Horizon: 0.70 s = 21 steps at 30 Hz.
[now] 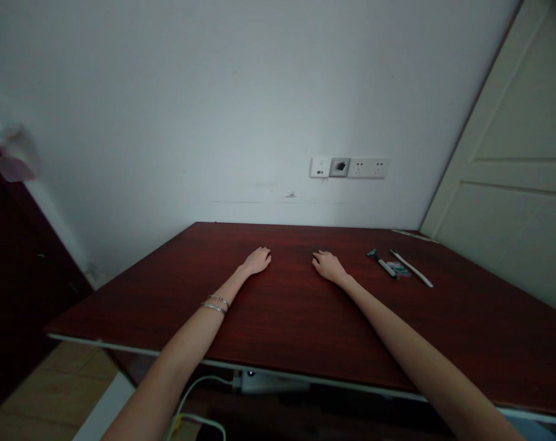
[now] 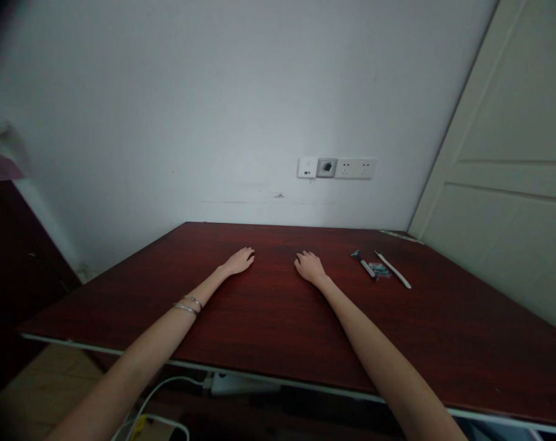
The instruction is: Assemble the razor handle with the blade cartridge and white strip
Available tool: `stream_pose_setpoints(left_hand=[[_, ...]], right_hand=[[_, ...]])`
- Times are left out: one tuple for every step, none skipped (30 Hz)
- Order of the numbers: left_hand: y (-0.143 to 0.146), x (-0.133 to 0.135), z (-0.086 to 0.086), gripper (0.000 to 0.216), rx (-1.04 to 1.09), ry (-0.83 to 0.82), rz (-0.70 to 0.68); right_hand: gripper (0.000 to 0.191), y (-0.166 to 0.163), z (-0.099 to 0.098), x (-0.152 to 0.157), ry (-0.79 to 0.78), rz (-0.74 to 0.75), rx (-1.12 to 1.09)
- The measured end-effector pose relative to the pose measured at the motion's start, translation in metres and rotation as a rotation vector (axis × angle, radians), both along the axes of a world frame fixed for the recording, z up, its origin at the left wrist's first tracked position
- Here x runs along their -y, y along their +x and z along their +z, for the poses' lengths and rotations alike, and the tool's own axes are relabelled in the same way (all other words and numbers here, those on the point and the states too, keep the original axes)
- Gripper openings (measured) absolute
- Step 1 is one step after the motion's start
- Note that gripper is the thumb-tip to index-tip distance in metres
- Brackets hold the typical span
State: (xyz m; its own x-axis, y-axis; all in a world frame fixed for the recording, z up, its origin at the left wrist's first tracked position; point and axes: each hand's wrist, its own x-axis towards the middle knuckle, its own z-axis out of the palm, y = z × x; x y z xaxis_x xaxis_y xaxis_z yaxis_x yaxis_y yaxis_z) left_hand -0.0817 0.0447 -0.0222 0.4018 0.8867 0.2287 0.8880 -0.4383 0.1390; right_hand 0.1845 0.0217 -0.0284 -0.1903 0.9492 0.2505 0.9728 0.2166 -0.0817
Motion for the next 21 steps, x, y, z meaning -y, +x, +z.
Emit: stream_pose_setpoints(left_hand=[[0.0001,0.0002,0.0002,0.042,-0.004,0.000,0.001],[0.0001,0.0003,0.0003,0.042,-0.006,-0.001,0.004],[0.0001,0.0003,0.0003,0.043,-0.005,-0.004,0.007],[-0.0001,0.0001,0.0001,0.043,0.000,-0.007,0.010],[-0.0002,-0.0001,-0.0001,0.043,0.006,-0.010,0.013],[-0.0004,-0.0004,-0.0004,0.043,0.012,-0.011,0.014],[-0.0005,-0.0008,-0.0007,0.042,0.016,-0.012,0.015],[-0.0006,-0.0012,-0.0009,0.042,0.016,-0.012,0.016],[-0.0006,-0.0016,-0.0009,0.041,0.012,-0.011,0.016],[-0.0005,-0.0019,-0.0009,0.041,0.007,-0.012,0.018],[-0.0004,-0.0021,-0.0007,0.041,0.001,-0.015,0.022],[-0.0002,-0.0022,-0.0004,0.042,-0.001,-0.019,0.027],[0.0000,-0.0022,0.0000,0.042,-0.001,-0.024,0.030],[0.0002,-0.0021,0.0003,0.042,0.004,-0.026,0.032],[0.0003,-0.0021,0.0004,0.042,0.009,-0.027,0.032],[0.0003,-0.0021,0.0004,0.042,0.015,-0.027,0.030],[0.0002,-0.0023,0.0000,0.041,0.019,-0.025,0.029],[-0.0001,-0.0027,-0.0007,0.041,0.023,-0.024,0.029],[-0.0006,-0.0034,-0.0017,0.041,0.027,-0.023,0.030],[-0.0012,-0.0043,-0.0030,0.041,0.033,-0.021,0.030],[-0.0020,-0.0054,-0.0044,0.041,0.040,-0.020,0.030]], right_hand=[[0.044,0.0000,-0.0001,-0.0001,0.003,0.001,0.002],[0.044,-0.0001,-0.0001,-0.0002,0.003,0.002,0.003],[0.044,-0.0003,0.0000,-0.0001,0.002,0.000,0.004],[0.044,-0.0005,0.0003,0.0001,-0.002,-0.003,0.004],[0.044,-0.0007,0.0007,0.0004,-0.007,-0.007,0.003],[0.044,-0.0008,0.0012,0.0007,-0.013,-0.009,0.003],[0.044,-0.0010,0.0018,0.0011,-0.018,-0.010,0.003],[0.044,-0.0012,0.0025,0.0016,-0.020,-0.009,0.004],[0.044,-0.0013,0.0032,0.0021,-0.021,-0.005,0.004],[0.044,-0.0015,0.0040,0.0027,-0.022,-0.001,0.004],[0.044,-0.0016,0.0048,0.0033,-0.023,0.003,0.001],[0.044,-0.0018,0.0057,0.0038,-0.026,0.005,-0.001],[0.043,-0.0020,0.0065,0.0043,-0.030,0.006,-0.004],[0.043,-0.0021,0.0072,0.0048,-0.034,0.005,-0.006],[0.043,-0.0022,0.0078,0.0051,-0.038,0.004,-0.007],[0.042,-0.0021,0.0082,0.0053,-0.038,0.003,-0.007],[0.042,-0.0020,0.0085,0.0055,-0.038,0.002,-0.007],[0.042,-0.0018,0.0084,0.0056,-0.036,0.002,-0.006],[0.042,-0.0017,0.0080,0.0056,-0.034,0.001,-0.006],[0.042,-0.0015,0.0073,0.0057,-0.031,-0.001,-0.006],[0.042,-0.0015,0.0063,0.0058,-0.023,-0.002,-0.009]])
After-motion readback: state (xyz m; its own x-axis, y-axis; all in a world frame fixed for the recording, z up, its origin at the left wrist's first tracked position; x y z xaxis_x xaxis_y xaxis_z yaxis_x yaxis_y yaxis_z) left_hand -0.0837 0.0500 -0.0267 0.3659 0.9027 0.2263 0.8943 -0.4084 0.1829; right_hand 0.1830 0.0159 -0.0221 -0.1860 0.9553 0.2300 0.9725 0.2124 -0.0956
